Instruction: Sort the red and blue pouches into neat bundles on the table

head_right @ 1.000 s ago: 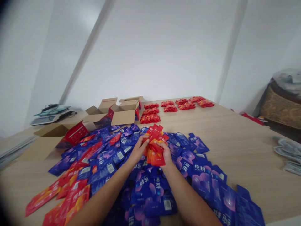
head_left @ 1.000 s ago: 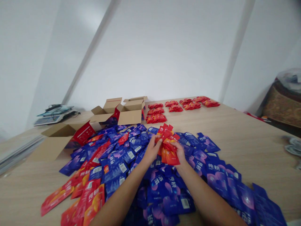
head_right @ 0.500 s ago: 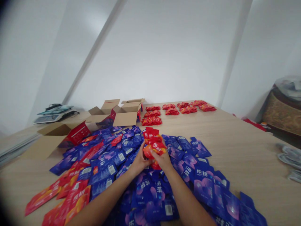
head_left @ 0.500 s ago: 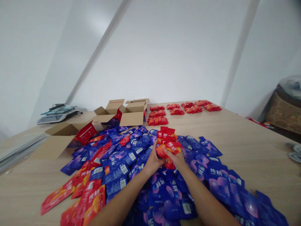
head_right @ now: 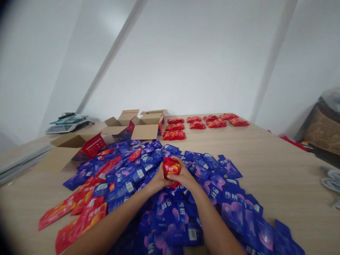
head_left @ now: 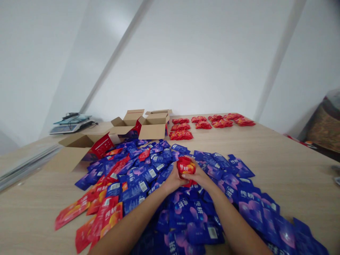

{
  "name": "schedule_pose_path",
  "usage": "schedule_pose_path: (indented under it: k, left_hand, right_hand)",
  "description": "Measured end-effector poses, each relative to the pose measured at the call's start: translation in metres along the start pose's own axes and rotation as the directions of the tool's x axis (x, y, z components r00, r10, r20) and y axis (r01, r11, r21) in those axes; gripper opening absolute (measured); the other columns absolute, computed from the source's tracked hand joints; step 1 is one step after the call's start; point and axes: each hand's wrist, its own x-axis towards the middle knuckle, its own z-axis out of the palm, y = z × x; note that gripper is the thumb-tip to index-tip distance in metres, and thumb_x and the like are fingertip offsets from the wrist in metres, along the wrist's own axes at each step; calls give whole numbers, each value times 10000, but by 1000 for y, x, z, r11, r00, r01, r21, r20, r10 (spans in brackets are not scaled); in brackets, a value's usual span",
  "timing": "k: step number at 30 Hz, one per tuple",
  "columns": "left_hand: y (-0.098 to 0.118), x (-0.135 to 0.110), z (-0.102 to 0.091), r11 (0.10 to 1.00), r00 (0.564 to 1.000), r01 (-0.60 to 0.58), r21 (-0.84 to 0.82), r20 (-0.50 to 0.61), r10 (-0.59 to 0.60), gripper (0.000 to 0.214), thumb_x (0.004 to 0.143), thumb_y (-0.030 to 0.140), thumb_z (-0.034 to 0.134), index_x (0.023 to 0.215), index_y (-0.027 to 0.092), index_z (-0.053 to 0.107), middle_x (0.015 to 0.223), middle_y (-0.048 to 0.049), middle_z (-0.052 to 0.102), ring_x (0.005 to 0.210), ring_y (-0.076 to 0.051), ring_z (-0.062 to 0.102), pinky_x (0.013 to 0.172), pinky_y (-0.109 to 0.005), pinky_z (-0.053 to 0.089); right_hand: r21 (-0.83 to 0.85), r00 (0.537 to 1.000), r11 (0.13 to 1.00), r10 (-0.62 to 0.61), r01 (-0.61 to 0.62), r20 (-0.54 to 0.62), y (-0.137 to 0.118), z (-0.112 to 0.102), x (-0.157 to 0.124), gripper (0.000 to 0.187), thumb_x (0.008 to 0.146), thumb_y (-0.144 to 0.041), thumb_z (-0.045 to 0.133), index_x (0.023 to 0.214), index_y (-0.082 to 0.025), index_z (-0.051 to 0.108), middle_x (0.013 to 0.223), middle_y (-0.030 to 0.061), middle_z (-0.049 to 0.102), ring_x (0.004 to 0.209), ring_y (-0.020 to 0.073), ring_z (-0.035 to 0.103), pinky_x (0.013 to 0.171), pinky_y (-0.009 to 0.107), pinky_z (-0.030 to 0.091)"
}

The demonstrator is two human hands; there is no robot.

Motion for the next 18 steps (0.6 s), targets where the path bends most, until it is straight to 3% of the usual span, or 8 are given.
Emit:
schedule_pose_path:
  k: [5, 9, 14, 18]
  left_hand:
    - [4, 6, 10, 996, 995, -85, 28, -59, 86, 691, 540, 54, 652, 1157, 163, 360, 1085, -52, 522, 1012, -202, 524, 943, -373, 407]
    - [14, 7, 12, 980, 982, -176, 97, -52, 182, 694, 579, 79, 644, 1207, 173, 365, 1192, -83, 489, 1118, -229, 472, 1008, -389, 346]
    - [2, 8, 19, 996, 988, -25, 88, -149, 38, 874, 464, 60, 701, 1257, 170, 351, 1171, -74, 500, 1113, -264, 461, 993, -427, 348]
    - [-3, 15, 24, 998, 987, 6, 65, -163, 5, 844, 500, 71, 656, 1279, 175, 348, 1156, -67, 518, 1075, -247, 486, 974, -409, 361]
  right_hand:
    - [-166, 980, 985, -69, 38, -185, 5, 1, 1, 523, 500, -130, 793, 980, -209, 600, 923, 4, 691, 827, 166, 638, 822, 314, 481]
    - [-111, 963, 984, -160, 138, -218, 6, 5, -5, 537, 517, -134, 787, 1006, -223, 583, 951, 11, 687, 838, 174, 637, 825, 309, 485]
    - [-49, 952, 989, -146, 138, -268, 19, 3, -5, 688, 467, -91, 803, 1082, -252, 541, 1058, 5, 656, 936, 164, 621, 877, 293, 465]
    - [-80, 928, 988, -153, 134, -339, 28, -1, 1, 595, 490, -114, 798, 1033, -226, 584, 969, -3, 683, 840, 158, 632, 816, 284, 485]
